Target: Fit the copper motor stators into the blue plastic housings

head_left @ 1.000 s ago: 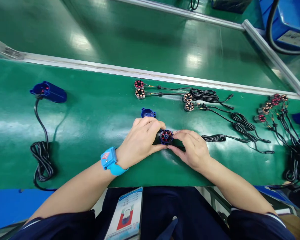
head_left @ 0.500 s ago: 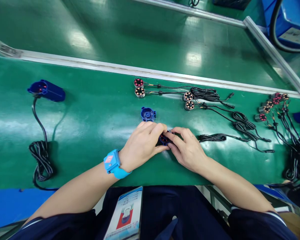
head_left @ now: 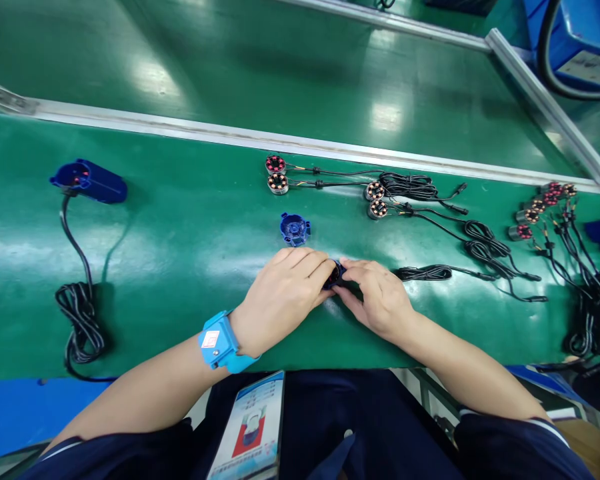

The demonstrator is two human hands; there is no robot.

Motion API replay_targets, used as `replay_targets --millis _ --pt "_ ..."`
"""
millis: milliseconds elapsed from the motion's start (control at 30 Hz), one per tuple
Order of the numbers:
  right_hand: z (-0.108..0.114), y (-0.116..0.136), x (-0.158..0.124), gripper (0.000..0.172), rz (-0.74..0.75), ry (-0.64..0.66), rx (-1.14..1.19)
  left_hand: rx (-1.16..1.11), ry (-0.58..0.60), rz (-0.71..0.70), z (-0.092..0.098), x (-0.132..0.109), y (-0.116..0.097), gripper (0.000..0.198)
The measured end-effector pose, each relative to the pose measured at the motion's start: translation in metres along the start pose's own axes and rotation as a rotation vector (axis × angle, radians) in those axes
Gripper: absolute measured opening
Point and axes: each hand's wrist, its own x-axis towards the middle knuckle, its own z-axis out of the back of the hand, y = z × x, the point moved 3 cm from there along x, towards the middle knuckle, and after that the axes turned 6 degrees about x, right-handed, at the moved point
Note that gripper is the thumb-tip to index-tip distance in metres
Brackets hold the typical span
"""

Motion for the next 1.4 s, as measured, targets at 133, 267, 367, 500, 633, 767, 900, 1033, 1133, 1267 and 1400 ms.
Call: replay_targets --millis 133,267,367,500,633,767,900,1033,1133,1267,1400 --pt "0.001 0.002 0.003 0.027 0.004 -0.023 -0.006 0.187 -0.006 -0.019 0.003 -0.002 -0.012 0.022" --pt "0.003 0.004 0.004 0.031 0.005 -0.047 0.003 0.417 -0.009 -0.031 0.006 -0.007 -0.032 0.031" --pt "-0.001 0.008 0.000 0.035 0.000 -0.032 0.004 0.460 0.010 0.011 0.005 -0.011 -0.039 0.036" --pt "-0.006 0.015 -0.001 0.045 -0.011 0.043 0.061 0.410 0.034 0.062 0.003 -0.010 -0.033 0.033" --pt "0.016 0.003 0.003 0.061 -0.060 0.201 0.156 0.356 0.049 0.083 0.009 -0.006 -0.018 0.035" --pt "0.062 -0.034 -0.008 0.058 -0.180 0.467 -0.072 0.353 0.109 0.094 0.023 -0.011 -0.005 0.046" --pt "0.074 -0.048 -0.019 0.028 -0.290 0.576 -0.109 0.352 0.195 0.133 0.034 -0.035 0.024 0.048" --pt "0.038 -0.007 -0.008 0.042 -0.208 0.692 0.319 0.324 0.235 0.270 0.046 -0.057 0.083 0.051" --pt "0.016 0.031 0.002 0.064 0.001 0.769 0.628 0.386 0.202 0.388 0.061 -0.056 0.117 0.046" --pt "0.010 0.033 0.005 0.054 0.008 0.749 0.680 0.329 0.164 0.300 0.070 -0.046 0.104 0.040" --pt "0.024 -0.008 0.010 0.031 -0.118 0.375 0.389 -0.056 0.437 0.131 0.050 -0.065 0.070 0.041"
